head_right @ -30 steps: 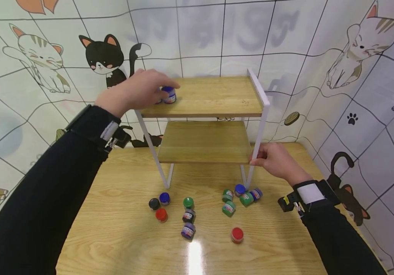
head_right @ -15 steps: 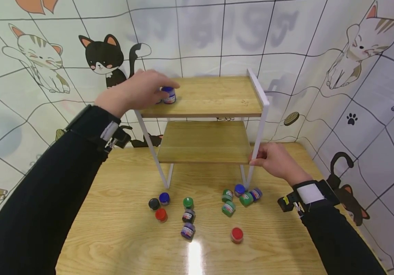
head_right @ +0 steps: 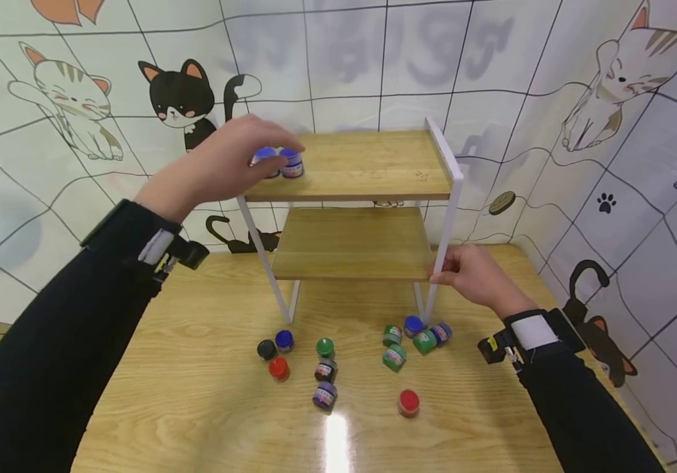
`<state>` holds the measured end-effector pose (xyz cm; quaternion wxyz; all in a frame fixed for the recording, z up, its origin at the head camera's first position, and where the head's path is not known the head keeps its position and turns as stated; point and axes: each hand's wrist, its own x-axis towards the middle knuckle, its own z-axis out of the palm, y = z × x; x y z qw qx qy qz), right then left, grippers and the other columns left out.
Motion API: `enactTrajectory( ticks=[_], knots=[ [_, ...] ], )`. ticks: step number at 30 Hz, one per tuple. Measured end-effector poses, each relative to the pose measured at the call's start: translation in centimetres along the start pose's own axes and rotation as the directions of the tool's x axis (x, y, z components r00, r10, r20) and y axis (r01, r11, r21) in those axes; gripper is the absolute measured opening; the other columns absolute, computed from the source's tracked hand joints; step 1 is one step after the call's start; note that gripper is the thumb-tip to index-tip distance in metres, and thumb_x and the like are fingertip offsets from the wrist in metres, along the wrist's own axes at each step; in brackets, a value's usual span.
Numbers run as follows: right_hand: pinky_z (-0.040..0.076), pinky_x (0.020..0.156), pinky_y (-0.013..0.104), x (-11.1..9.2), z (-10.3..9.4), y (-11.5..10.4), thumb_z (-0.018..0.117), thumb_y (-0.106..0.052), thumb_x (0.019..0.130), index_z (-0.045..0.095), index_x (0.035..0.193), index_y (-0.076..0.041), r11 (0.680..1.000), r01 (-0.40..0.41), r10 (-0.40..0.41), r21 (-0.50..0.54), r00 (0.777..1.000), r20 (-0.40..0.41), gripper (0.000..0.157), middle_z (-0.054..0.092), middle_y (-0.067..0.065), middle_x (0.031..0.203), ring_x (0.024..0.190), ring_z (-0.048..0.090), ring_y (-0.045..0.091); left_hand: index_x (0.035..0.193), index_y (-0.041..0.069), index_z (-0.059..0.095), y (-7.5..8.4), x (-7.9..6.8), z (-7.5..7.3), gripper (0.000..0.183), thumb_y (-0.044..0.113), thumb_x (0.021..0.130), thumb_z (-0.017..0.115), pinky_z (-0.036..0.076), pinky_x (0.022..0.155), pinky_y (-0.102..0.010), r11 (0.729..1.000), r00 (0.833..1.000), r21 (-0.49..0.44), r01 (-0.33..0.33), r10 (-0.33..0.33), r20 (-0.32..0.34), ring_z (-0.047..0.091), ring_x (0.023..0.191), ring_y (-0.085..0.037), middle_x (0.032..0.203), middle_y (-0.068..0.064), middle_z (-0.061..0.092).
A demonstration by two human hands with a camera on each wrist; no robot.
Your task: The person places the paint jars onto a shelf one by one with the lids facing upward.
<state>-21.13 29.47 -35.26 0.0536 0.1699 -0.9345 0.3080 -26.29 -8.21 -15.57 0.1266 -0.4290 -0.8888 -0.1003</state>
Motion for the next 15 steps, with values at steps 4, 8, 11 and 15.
enactTrajectory(
  ticks=[4, 8, 11, 15],
  knots=[
    [0.053, 0.066, 0.035, 0.0, 0.1, 0.0, 0.071, -0.011, 0.086, 0.072, 0.089, -0.009, 1.000, -0.017, 0.017, -0.001, 1.000, 0.012, 0.004, 0.071, 0.002, 0.078, 0.076, 0.065, 0.017, 0.120, 0.008, 0.064, 0.5, -1.1, 0.1, 0.025, 0.011, 0.096, 0.056, 0.040, 0.097, -0.040, 0.994, 0.994, -0.041, -0.106, 0.104, -0.028, 0.052, 0.111, -0.024, 0.119, -0.007, 0.064],
    [0.053, 0.068, 0.037, 0.0, 0.1, 0.0, 0.070, -0.010, 0.086, 0.071, 0.090, -0.008, 1.000, -0.028, 0.028, 0.008, 0.999, 0.021, 0.005, 0.071, 0.005, 0.080, 0.077, 0.065, 0.018, 0.119, 0.010, 0.065, 1.4, -2.1, 0.5, 0.025, 0.012, 0.096, 0.057, 0.042, 0.096, -0.037, 0.988, 0.989, -0.068, -0.142, 0.144, 0.026, 0.053, 0.110, -0.020, 0.119, -0.004, 0.064],
    [0.052, 0.068, 0.038, -0.1, 0.1, 0.0, 0.070, -0.010, 0.086, 0.071, 0.090, -0.008, 0.999, -0.034, 0.034, 0.006, 0.999, 0.023, 0.005, 0.071, 0.006, 0.080, 0.078, 0.065, 0.019, 0.119, 0.012, 0.065, 2.0, -2.8, 0.8, 0.024, 0.014, 0.096, 0.057, 0.043, 0.097, -0.035, 0.985, 0.984, -0.087, -0.147, 0.154, 0.089, 0.052, 0.112, -0.016, 0.120, -0.001, 0.064],
    [0.052, 0.068, 0.038, 0.0, 0.1, -0.2, 0.070, -0.011, 0.086, 0.071, 0.089, -0.008, 0.999, -0.032, 0.032, -0.003, 0.999, 0.019, 0.005, 0.071, 0.005, 0.079, 0.077, 0.065, 0.019, 0.117, 0.012, 0.066, 2.4, -3.6, 1.4, 0.023, 0.013, 0.096, 0.057, 0.047, 0.092, -0.032, 0.976, 0.970, -0.143, -0.165, 0.187, 0.157, 0.057, 0.104, -0.013, 0.118, -0.001, 0.065]
  ],
)
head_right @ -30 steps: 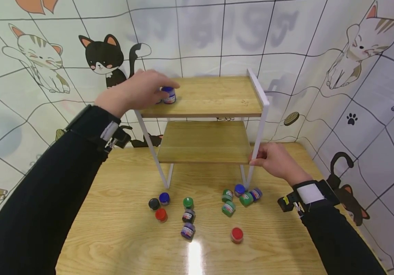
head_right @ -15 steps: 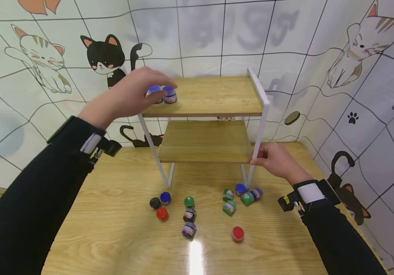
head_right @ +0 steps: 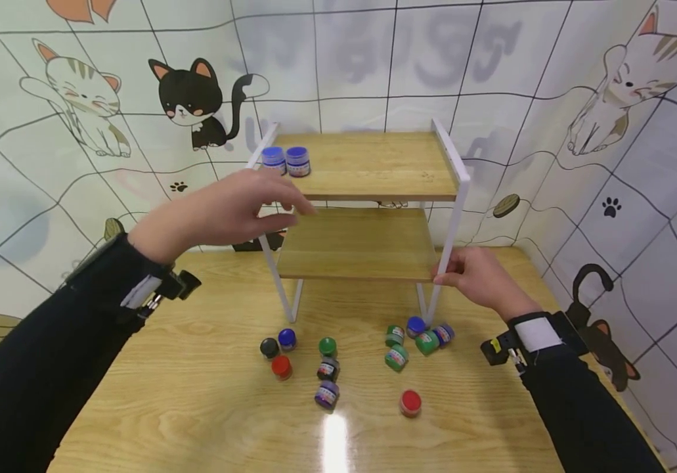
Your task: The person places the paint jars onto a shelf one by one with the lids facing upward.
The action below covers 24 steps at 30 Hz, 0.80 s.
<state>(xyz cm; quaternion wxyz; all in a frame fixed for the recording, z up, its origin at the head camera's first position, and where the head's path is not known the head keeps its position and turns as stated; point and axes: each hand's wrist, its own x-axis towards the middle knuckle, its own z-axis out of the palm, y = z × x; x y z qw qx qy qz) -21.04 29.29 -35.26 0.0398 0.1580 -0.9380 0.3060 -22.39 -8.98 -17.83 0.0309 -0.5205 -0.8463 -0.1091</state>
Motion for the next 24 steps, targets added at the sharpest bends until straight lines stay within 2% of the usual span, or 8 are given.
enactTrajectory(
  ticks=[6, 13, 24],
  knots=[
    [0.053, 0.067, 0.036, -0.1, 0.0, 0.1, 0.070, -0.011, 0.086, 0.071, 0.089, -0.008, 1.000, 0.004, -0.004, -0.001, 1.000, -0.008, 0.004, 0.070, 0.002, 0.077, 0.076, 0.065, 0.018, 0.114, 0.012, 0.067, 0.5, -0.4, 1.2, 0.021, 0.013, 0.095, 0.058, 0.050, 0.085, -0.030, 0.997, 0.997, -0.070, -0.022, 0.027, 0.069, 0.060, 0.097, -0.010, 0.114, 0.001, 0.067],
    [0.053, 0.068, 0.039, -0.3, 0.0, 0.1, 0.069, -0.010, 0.086, 0.071, 0.089, -0.008, 1.000, -0.002, 0.002, -0.004, 1.000, -0.010, 0.004, 0.070, 0.004, 0.078, 0.077, 0.065, 0.018, 0.114, 0.012, 0.067, 0.6, -1.6, 2.7, 0.021, 0.013, 0.094, 0.059, 0.051, 0.085, -0.030, 0.990, 0.993, -0.141, 0.006, 0.011, 0.117, 0.060, 0.094, -0.009, 0.112, 0.002, 0.067],
    [0.053, 0.067, 0.036, -0.2, 0.1, 0.1, 0.071, -0.012, 0.086, 0.072, 0.089, -0.008, 1.000, -0.003, 0.003, 0.006, 1.000, -0.024, 0.005, 0.070, 0.005, 0.078, 0.077, 0.065, 0.018, 0.110, 0.013, 0.069, -1.3, -4.1, 5.8, 0.019, 0.015, 0.093, 0.062, 0.053, 0.080, -0.034, 0.979, 0.989, -0.189, 0.081, -0.055, 0.138, 0.060, 0.089, -0.006, 0.105, 0.002, 0.069]
  ],
)
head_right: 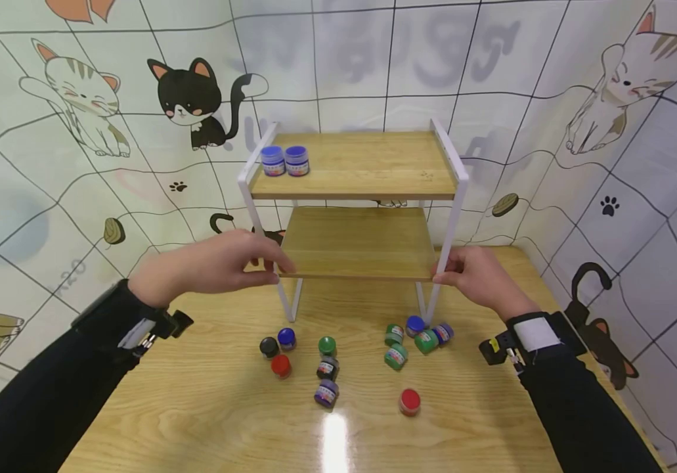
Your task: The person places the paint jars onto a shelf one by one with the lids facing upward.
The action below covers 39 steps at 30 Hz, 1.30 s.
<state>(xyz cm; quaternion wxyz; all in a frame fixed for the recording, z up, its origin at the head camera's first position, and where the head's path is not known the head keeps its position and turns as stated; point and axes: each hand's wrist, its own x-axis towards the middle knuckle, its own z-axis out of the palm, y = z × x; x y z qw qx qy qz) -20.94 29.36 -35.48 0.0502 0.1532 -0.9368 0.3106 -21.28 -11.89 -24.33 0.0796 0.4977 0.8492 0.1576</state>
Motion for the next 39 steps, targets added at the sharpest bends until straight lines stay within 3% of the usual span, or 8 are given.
enactTrajectory(
  ticks=[7, 17, 25, 34, 39],
  knots=[
    [0.054, 0.067, 0.034, 0.0, 0.2, 0.1, 0.070, -0.010, 0.086, 0.072, 0.089, -0.008, 1.000, 0.015, -0.014, 0.009, 1.000, -0.016, 0.005, 0.071, 0.005, 0.080, 0.078, 0.066, 0.018, 0.111, 0.015, 0.068, -1.6, -1.3, 2.4, 0.019, 0.017, 0.094, 0.061, 0.053, 0.080, -0.035, 0.996, 0.997, -0.050, 0.068, -0.067, 0.030, 0.059, 0.090, -0.007, 0.107, 0.005, 0.067],
    [0.054, 0.065, 0.030, -0.3, 0.4, 0.1, 0.071, -0.008, 0.085, 0.072, 0.089, -0.008, 1.000, 0.022, -0.022, 0.021, 1.000, -0.022, 0.004, 0.072, 0.005, 0.082, 0.078, 0.066, 0.018, 0.111, 0.019, 0.069, -4.8, -3.3, 7.7, 0.019, 0.020, 0.093, 0.061, 0.052, 0.078, -0.033, 0.985, 0.981, -0.048, 0.168, -0.162, 0.106, 0.059, 0.087, -0.006, 0.105, 0.009, 0.068],
    [0.054, 0.065, 0.030, -0.2, 0.2, 0.2, 0.071, -0.008, 0.085, 0.072, 0.089, -0.008, 1.000, 0.027, -0.027, 0.012, 0.999, -0.030, 0.004, 0.072, 0.005, 0.082, 0.078, 0.066, 0.018, 0.112, 0.014, 0.068, -6.6, -4.0, 10.8, 0.021, 0.014, 0.092, 0.062, 0.052, 0.085, -0.039, 0.972, 0.972, -0.116, 0.206, -0.190, 0.139, 0.059, 0.088, -0.010, 0.110, -0.001, 0.069],
    [0.054, 0.064, 0.030, -0.2, 0.2, 0.1, 0.071, -0.008, 0.085, 0.072, 0.089, -0.007, 0.999, 0.030, -0.030, 0.016, 0.999, -0.032, 0.004, 0.072, 0.005, 0.081, 0.077, 0.066, 0.017, 0.112, 0.010, 0.068, -8.3, -4.3, 13.2, 0.026, 0.000, 0.089, 0.061, 0.052, 0.089, -0.038, 0.967, 0.962, -0.025, 0.252, -0.248, 0.112, 0.062, 0.099, -0.017, 0.112, -0.004, 0.068],
    [0.054, 0.064, 0.031, -0.2, 0.2, 0.1, 0.071, -0.009, 0.085, 0.072, 0.089, -0.008, 1.000, 0.022, -0.022, 0.007, 0.999, -0.030, 0.005, 0.071, 0.004, 0.080, 0.077, 0.066, 0.018, 0.115, 0.009, 0.067, -9.0, -4.3, 14.5, 0.031, 0.000, 0.086, 0.066, 0.052, 0.086, -0.038, 0.965, 0.957, 0.009, 0.262, -0.261, 0.130, 0.062, 0.092, -0.019, 0.115, -0.005, 0.066]
  ],
)
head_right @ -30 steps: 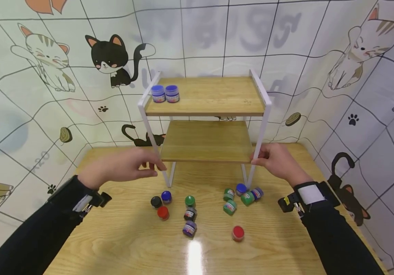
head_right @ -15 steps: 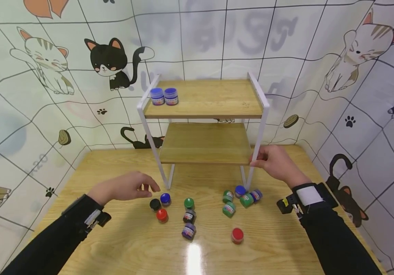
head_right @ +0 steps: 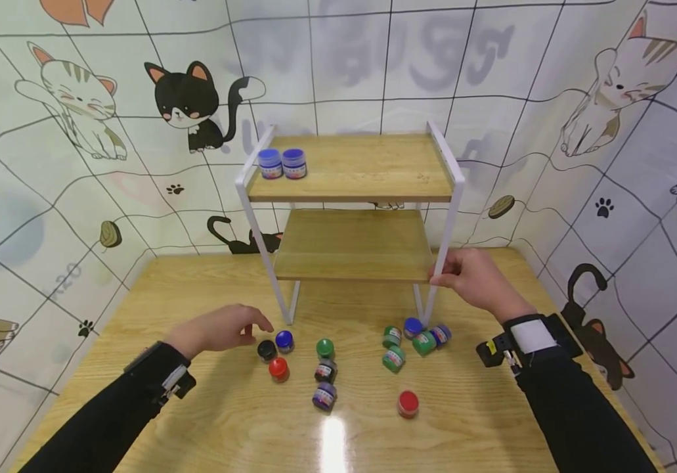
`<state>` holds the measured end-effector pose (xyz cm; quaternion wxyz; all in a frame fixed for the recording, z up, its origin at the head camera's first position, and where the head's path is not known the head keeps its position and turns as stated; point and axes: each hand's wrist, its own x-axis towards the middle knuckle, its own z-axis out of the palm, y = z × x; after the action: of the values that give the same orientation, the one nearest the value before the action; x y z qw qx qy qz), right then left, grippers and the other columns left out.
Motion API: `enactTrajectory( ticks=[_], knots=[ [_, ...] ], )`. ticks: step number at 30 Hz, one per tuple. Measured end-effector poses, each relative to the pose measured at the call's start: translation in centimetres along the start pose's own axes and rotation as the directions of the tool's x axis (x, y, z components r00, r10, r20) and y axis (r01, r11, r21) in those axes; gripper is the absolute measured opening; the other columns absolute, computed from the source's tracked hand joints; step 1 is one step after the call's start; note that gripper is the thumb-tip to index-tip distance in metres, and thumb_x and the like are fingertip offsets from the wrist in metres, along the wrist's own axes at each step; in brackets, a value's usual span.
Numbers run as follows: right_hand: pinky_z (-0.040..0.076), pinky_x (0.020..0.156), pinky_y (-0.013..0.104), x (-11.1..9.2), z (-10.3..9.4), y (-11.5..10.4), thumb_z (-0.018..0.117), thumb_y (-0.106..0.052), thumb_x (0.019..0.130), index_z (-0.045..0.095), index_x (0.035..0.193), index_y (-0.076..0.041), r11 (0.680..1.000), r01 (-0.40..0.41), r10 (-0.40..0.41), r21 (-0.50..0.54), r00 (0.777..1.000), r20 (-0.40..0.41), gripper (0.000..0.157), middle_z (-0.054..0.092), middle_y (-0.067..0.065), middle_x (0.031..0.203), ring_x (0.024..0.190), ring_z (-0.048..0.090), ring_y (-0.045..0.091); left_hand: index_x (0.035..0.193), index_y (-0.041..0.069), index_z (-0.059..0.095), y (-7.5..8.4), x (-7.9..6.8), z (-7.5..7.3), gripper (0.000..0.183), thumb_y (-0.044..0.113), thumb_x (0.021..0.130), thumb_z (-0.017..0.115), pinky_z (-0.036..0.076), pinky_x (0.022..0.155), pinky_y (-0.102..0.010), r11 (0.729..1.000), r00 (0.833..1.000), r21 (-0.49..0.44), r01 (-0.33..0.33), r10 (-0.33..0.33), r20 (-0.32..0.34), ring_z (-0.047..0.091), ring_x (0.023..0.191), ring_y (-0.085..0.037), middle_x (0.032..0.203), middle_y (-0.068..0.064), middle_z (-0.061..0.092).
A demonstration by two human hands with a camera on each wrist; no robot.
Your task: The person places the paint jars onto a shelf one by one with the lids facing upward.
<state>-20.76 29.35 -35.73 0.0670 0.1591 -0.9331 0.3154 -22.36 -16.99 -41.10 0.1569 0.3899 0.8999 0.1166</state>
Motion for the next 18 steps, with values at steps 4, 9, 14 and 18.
enactTrajectory(
  ticks=[4, 9, 14, 18],
  knots=[
    [0.054, 0.064, 0.031, 0.0, 0.0, 0.1, 0.071, -0.009, 0.085, 0.072, 0.089, -0.008, 1.000, 0.008, -0.008, -0.005, 1.000, -0.004, 0.005, 0.071, 0.004, 0.079, 0.076, 0.066, 0.017, 0.112, 0.012, 0.068, 0.2, 0.1, 0.6, 0.032, -0.003, 0.084, 0.066, 0.051, 0.088, -0.039, 1.000, 1.000, -0.002, -0.017, 0.017, 0.005, 0.061, 0.096, -0.022, 0.113, -0.003, 0.066],
    [0.054, 0.064, 0.030, 0.1, -0.1, 0.1, 0.070, -0.009, 0.085, 0.072, 0.090, -0.008, 1.000, 0.014, -0.014, 0.003, 1.000, -0.005, 0.005, 0.072, 0.004, 0.080, 0.076, 0.066, 0.017, 0.109, 0.016, 0.066, 0.6, 0.2, 1.2, 0.029, 0.004, 0.082, 0.071, 0.052, 0.081, -0.038, 1.000, 1.000, -0.006, -0.001, 0.001, 0.001, 0.058, 0.088, -0.019, 0.109, -0.001, 0.065],
    [0.054, 0.063, 0.030, 0.0, -0.1, 0.0, 0.071, -0.010, 0.085, 0.072, 0.090, -0.008, 1.000, 0.007, -0.007, -0.001, 1.000, -0.003, 0.005, 0.071, 0.003, 0.079, 0.076, 0.066, 0.016, 0.114, 0.015, 0.057, 0.7, 0.4, 1.8, 0.037, 0.027, 0.084, 0.074, 0.051, 0.081, -0.039, 0.989, 0.989, -0.002, 0.147, -0.147, 0.001, 0.058, 0.088, -0.017, 0.106, -0.002, 0.065],
    [0.053, 0.063, 0.029, -0.1, -0.1, -0.2, 0.072, -0.011, 0.085, 0.072, 0.090, -0.007, 1.000, 0.004, -0.004, 0.005, 1.000, -0.006, 0.006, 0.071, 0.003, 0.078, 0.075, 0.066, 0.016, 0.117, 0.017, 0.057, 0.7, 0.5, 2.5, 0.042, 0.035, 0.083, 0.074, 0.049, 0.085, -0.039, 0.976, 0.975, -0.020, 0.219, -0.218, 0.030, 0.057, 0.089, -0.016, 0.105, -0.001, 0.064]
  ],
)
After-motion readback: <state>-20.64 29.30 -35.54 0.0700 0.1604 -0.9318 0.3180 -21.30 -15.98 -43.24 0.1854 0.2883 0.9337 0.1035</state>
